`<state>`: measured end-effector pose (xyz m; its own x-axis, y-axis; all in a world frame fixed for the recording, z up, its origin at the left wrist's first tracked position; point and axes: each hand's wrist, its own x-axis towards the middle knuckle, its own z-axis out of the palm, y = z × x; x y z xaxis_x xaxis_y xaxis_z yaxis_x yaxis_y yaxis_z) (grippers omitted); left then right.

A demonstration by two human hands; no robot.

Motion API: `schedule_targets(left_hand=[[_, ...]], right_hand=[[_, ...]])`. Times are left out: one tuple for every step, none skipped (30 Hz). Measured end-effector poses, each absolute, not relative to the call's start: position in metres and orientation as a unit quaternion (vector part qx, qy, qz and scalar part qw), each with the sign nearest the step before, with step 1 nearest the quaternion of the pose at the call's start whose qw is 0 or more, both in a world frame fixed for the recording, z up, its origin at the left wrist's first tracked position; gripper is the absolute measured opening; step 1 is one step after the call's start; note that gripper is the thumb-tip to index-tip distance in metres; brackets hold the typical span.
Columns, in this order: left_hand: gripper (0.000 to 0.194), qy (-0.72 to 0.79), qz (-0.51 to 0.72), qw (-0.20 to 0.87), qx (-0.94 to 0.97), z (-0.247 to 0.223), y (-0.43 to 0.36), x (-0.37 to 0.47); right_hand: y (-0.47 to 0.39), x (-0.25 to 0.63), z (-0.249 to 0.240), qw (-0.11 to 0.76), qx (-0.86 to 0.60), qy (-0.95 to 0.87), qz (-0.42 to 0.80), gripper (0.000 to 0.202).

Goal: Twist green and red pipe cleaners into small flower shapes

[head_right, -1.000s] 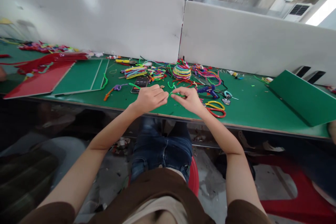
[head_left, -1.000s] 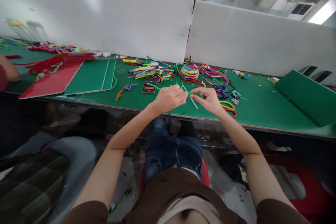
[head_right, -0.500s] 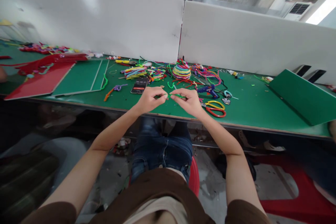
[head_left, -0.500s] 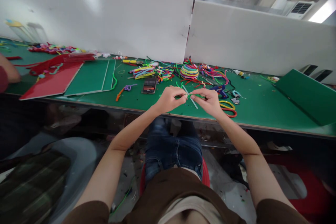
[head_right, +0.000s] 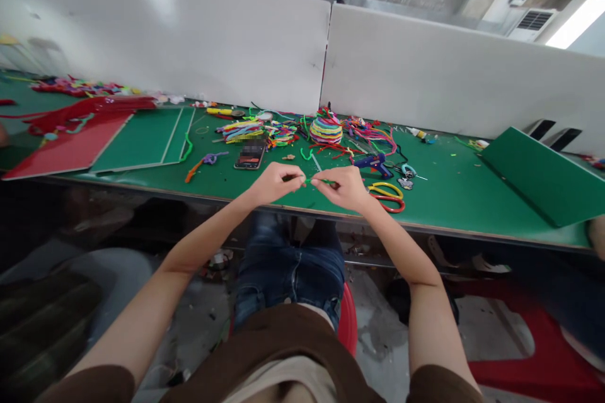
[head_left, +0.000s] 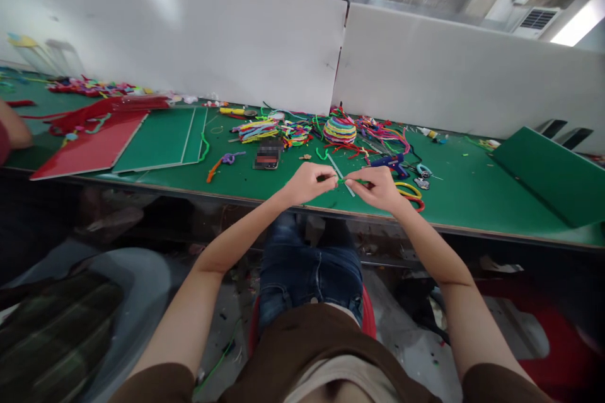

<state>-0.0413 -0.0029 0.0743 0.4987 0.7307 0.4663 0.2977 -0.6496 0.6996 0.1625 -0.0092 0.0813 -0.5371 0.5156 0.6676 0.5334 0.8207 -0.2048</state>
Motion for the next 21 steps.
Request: schedule_targets(left_hand=[[0.020,0.310,0.395,0.167,0.849,0.073,-0.003,-0.042],[0.020,0.298,0.392,0.065,0.868,0.071,-0.003,-0.042],[0.020,0.278,0.386,-0.023,0.879,0.069,-0.003,-0.042],[0.021,0.254,0.376,-0.090,0.887,0.066,-0.003,-0.043],[0.022,0.231,0.367,-0.137,0.891,0.065,-0.002,-0.043],[0.022,0.213,0.362,-0.167,0.892,0.063,-0.001,-0.043],[0.023,0.202,0.361,-0.184,0.892,0.062,0.000,-0.043],[0.023,0.198,0.361,-0.193,0.891,0.061,0.000,-0.043],[0.023,0.198,0.361,-0.197,0.890,0.060,0.001,-0.043],[0.023,0.201,0.361,-0.197,0.889,0.059,0.002,-0.044],[0.023,0.205,0.361,-0.195,0.888,0.058,0.002,-0.044],[0.022,0.210,0.362,-0.192,0.888,0.058,0.003,-0.044],[0.022,0.216,0.364,-0.187,0.887,0.058,0.004,-0.044],[0.022,0.221,0.366,-0.180,0.886,0.057,0.004,-0.044],[0.022,0.226,0.369,-0.169,0.886,0.057,0.005,-0.045],[0.021,0.230,0.372,-0.154,0.886,0.057,0.005,-0.045],[0.022,0.233,0.377,-0.136,0.886,0.058,0.005,-0.045],[0.022,0.236,0.382,-0.113,0.886,0.058,0.004,-0.045],[0.023,0.241,0.386,-0.084,0.886,0.059,0.004,-0.044],[0.024,0.248,0.391,-0.050,0.885,0.060,0.003,-0.044],[0.024,0.257,0.394,-0.011,0.882,0.061,0.003,-0.044]], right_hand=[[-0.008,0.164,0.082,0.361,-0.311,-0.878,0.046,0.027],[-0.006,0.165,0.082,0.345,-0.323,-0.876,0.099,0.029],[-0.005,0.166,0.082,0.332,-0.332,-0.871,0.145,0.030],[-0.003,0.167,0.081,0.321,-0.339,-0.865,0.183,0.031],[-0.002,0.168,0.080,0.314,-0.343,-0.860,0.213,0.032],[-0.001,0.169,0.079,0.309,-0.344,-0.856,0.232,0.032],[0.000,0.169,0.077,0.307,-0.345,-0.854,0.238,0.032],[0.000,0.170,0.076,0.308,-0.345,-0.855,0.233,0.032],[0.000,0.170,0.074,0.310,-0.344,-0.859,0.217,0.031],[0.000,0.170,0.073,0.312,-0.343,-0.865,0.192,0.029],[0.000,0.170,0.071,0.316,-0.341,-0.871,0.159,0.028],[0.000,0.170,0.070,0.318,-0.338,-0.877,0.122,0.026],[0.000,0.169,0.069,0.322,-0.333,-0.882,0.083,0.025],[0.000,0.169,0.068,0.326,-0.325,-0.887,0.045,0.023],[0.001,0.169,0.067,0.330,-0.316,-0.890,0.010,0.022],[0.001,0.169,0.066,0.334,-0.304,-0.892,-0.020,0.021],[0.001,0.168,0.065,0.339,-0.292,-0.893,-0.047,0.020],[0.002,0.168,0.065,0.343,-0.280,-0.894,-0.070,0.019],[0.002,0.168,0.065,0.346,-0.271,-0.894,-0.092,0.018],[0.002,0.168,0.065,0.348,-0.263,-0.893,-0.111,0.018],[0.002,0.168,0.065,0.349,-0.256,-0.892,-0.130,0.018]])
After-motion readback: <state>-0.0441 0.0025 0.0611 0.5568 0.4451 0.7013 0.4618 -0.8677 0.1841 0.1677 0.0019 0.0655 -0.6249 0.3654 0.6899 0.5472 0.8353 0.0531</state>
